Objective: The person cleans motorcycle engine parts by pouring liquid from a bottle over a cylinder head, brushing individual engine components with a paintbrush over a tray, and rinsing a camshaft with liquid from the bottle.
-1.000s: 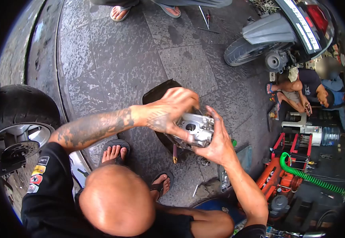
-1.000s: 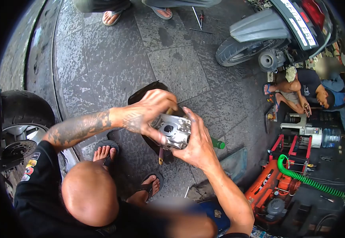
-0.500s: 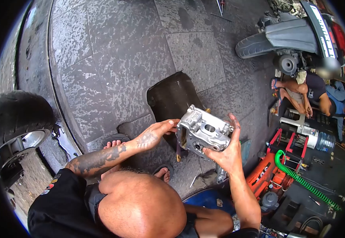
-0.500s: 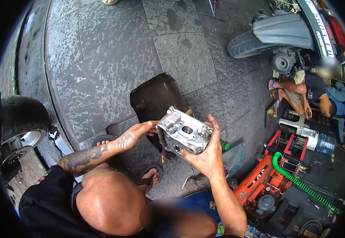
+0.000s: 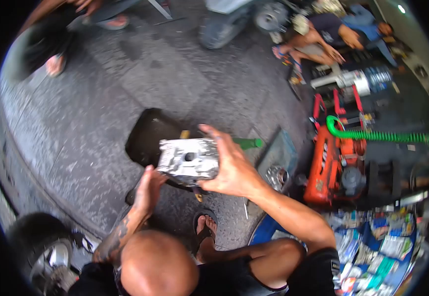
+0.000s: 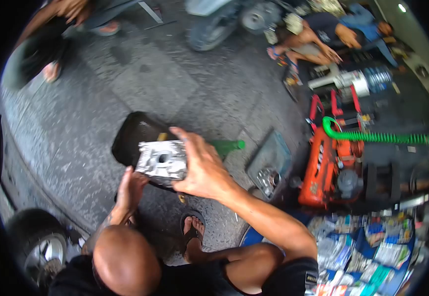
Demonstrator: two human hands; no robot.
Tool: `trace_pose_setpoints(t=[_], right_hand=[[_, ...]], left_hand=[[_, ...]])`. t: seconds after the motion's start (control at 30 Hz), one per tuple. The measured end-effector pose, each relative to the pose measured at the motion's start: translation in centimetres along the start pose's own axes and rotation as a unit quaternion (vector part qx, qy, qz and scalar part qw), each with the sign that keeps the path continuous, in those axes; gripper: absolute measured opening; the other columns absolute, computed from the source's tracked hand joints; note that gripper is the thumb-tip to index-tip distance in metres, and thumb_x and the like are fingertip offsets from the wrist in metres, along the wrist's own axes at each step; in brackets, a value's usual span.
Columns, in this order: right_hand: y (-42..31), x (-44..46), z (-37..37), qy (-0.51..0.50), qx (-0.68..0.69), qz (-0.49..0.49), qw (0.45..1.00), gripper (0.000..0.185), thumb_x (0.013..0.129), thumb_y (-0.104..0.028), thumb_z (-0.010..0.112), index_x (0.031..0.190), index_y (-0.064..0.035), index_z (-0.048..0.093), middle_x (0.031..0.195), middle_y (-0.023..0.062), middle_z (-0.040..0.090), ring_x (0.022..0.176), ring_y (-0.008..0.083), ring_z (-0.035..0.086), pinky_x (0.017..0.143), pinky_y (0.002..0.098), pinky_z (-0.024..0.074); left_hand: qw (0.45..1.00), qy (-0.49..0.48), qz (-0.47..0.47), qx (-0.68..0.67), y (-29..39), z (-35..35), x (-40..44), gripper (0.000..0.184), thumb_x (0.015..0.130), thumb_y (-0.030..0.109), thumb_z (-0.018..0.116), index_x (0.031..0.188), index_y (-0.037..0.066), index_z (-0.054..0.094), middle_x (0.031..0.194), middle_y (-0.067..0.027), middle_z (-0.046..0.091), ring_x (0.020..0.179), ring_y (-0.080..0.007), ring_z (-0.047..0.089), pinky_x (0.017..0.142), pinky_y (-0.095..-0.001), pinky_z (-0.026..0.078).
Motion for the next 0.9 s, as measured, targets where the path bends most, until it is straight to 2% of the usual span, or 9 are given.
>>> trace_pose_setpoints(t=[0.07, 0.17, 0.33, 0.4, 0.57, 0.7, 0.77, 0.83, 0.9], right_hand=[[-0.9, -0.9, -0.4, 0.009, -0.012, -0.013, 1.0, 0.1, 0.055, -0.015, 0.078, 0.142, -0.0113, 0.029, 0.131, 0.0229, 0.041, 0.121, 0.042, 0.045, 0.102, 0.0496, 0.0365], [-2.3, -1.7, -1.7, 0.039, -0.043, -0.03, 0.998, 0.098, 0.055, -0.014, 0.077, 0.141, -0.0107, 0.03, 0.132, 0.0215, 0.042, 0.12, 0.0414, 0.045, 0.101, 0.0486, 0.0376], [-2.1, -1.2, -4.1, 0.129, 0.008, -0.046, 0.991, 0.1, 0.052, -0.013, 0.08, 0.14, -0.0074, 0.032, 0.131, 0.0183, 0.046, 0.123, 0.036, 0.045, 0.106, 0.0433, 0.0353], [-2.6, -1.4, -5.5, 0.144, 0.059, -0.018, 0.988, 0.102, 0.051, -0.014, 0.081, 0.14, -0.0039, 0.031, 0.135, 0.0163, 0.044, 0.124, 0.0317, 0.045, 0.106, 0.0399, 0.0356], [-3.8, -1.3, -8.7, 0.203, 0.071, -0.08, 0.973, 0.108, 0.049, -0.014, 0.082, 0.141, -0.0008, 0.028, 0.136, 0.016, 0.04, 0.12, 0.0249, 0.046, 0.101, 0.036, 0.0392], [-4.7, -1.2, -10.0, 0.208, 0.167, -0.086, 0.96, 0.107, 0.051, -0.006, 0.081, 0.142, -0.0026, 0.026, 0.137, 0.0127, 0.037, 0.117, 0.0243, 0.049, 0.096, 0.0345, 0.0452], [-5.0, -1.2, -10.9, 0.222, 0.133, -0.122, 0.958, 0.107, 0.053, -0.004, 0.081, 0.143, -0.0037, 0.024, 0.137, 0.013, 0.037, 0.118, 0.0252, 0.05, 0.096, 0.0359, 0.0462], [-5.3, -1.3, -11.8, 0.236, 0.103, -0.145, 0.955, 0.105, 0.055, -0.004, 0.081, 0.143, -0.0046, 0.024, 0.134, 0.015, 0.041, 0.119, 0.0268, 0.05, 0.098, 0.0383, 0.0452], [-5.8, -1.7, -12.6, 0.227, 0.078, -0.125, 0.963, 0.107, 0.055, -0.006, 0.081, 0.144, -0.0045, 0.021, 0.132, 0.0167, 0.043, 0.119, 0.0279, 0.051, 0.099, 0.0398, 0.0449]], left_hand=[[0.997, 0.03, 0.021, 0.067, 2.4, 1.8, -1.3, 0.044, 0.097, 0.048, 0.042, 0.082, 0.009, 0.057, 0.086, -0.0061, 0.06, 0.093, -0.0182, 0.053, 0.093, -0.0365, 0.036], [0.999, -0.034, 0.029, -0.013, 3.8, 3.0, -1.1, 0.072, 0.097, 0.057, 0.028, 0.115, -0.005, 0.059, 0.115, -0.0138, 0.063, 0.112, -0.0235, 0.053, 0.103, -0.0373, 0.032], [0.997, -0.044, 0.06, 0.013, 7.0, 6.4, 0.2, 0.078, 0.096, 0.059, 0.028, 0.12, -0.011, 0.054, 0.129, -0.0217, 0.052, 0.122, -0.0269, 0.047, 0.107, -0.037, 0.029], [0.973, -0.208, 0.056, -0.083, 7.9, 6.2, 1.6, 0.072, 0.098, 0.055, 0.028, 0.124, -0.007, 0.054, 0.129, -0.0164, 0.055, 0.12, -0.0253, 0.049, 0.108, -0.0371, 0.029], [0.987, -0.11, 0.094, 0.072, 8.1, 9.2, 2.9, 0.058, 0.098, 0.048, 0.037, 0.127, 0.0, 0.052, 0.13, -0.0143, 0.054, 0.122, -0.0247, 0.048, 0.107, -0.0378, 0.03], [0.939, -0.042, 0.044, 0.339, 5.5, 8.3, 3.8, 0.054, 0.096, 0.024, 0.049, 0.141, -0.001, 0.035, 0.136, -0.0132, 0.047, 0.13, -0.0225, 0.041, 0.108, -0.035, 0.032], [0.945, -0.064, 0.03, 0.318, 4.3, 8.6, 4.3, 0.053, 0.095, 0.018, 0.051, 0.142, 0.001, 0.034, 0.137, -0.0125, 0.047, 0.129, -0.0213, 0.042, 0.105, -0.0326, 0.035], [0.961, -0.089, 0.01, 0.263, 3.8, 8.8, 6.1, 0.054, 0.099, 0.034, 0.043, 0.141, 0.001, 0.036, 0.134, -0.0133, 0.05, 0.123, -0.0227, 0.05, 0.102, -0.032, 0.038], [0.963, -0.146, -0.216, 0.062, 3.4, 9.7, 7.4, 0.064, 0.099, 0.051, 0.028, 0.139, 0.002, 0.04, 0.129, -0.0143, 0.055, 0.115, -0.0244, 0.057, 0.099, -0.0328, 0.041]])
Point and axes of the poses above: each hand's wrist, its own x-axis towards the middle knuckle, its own z-axis out of the palm, y = z × x, the point moved 2 cm from there along x, towards the middle knuckle
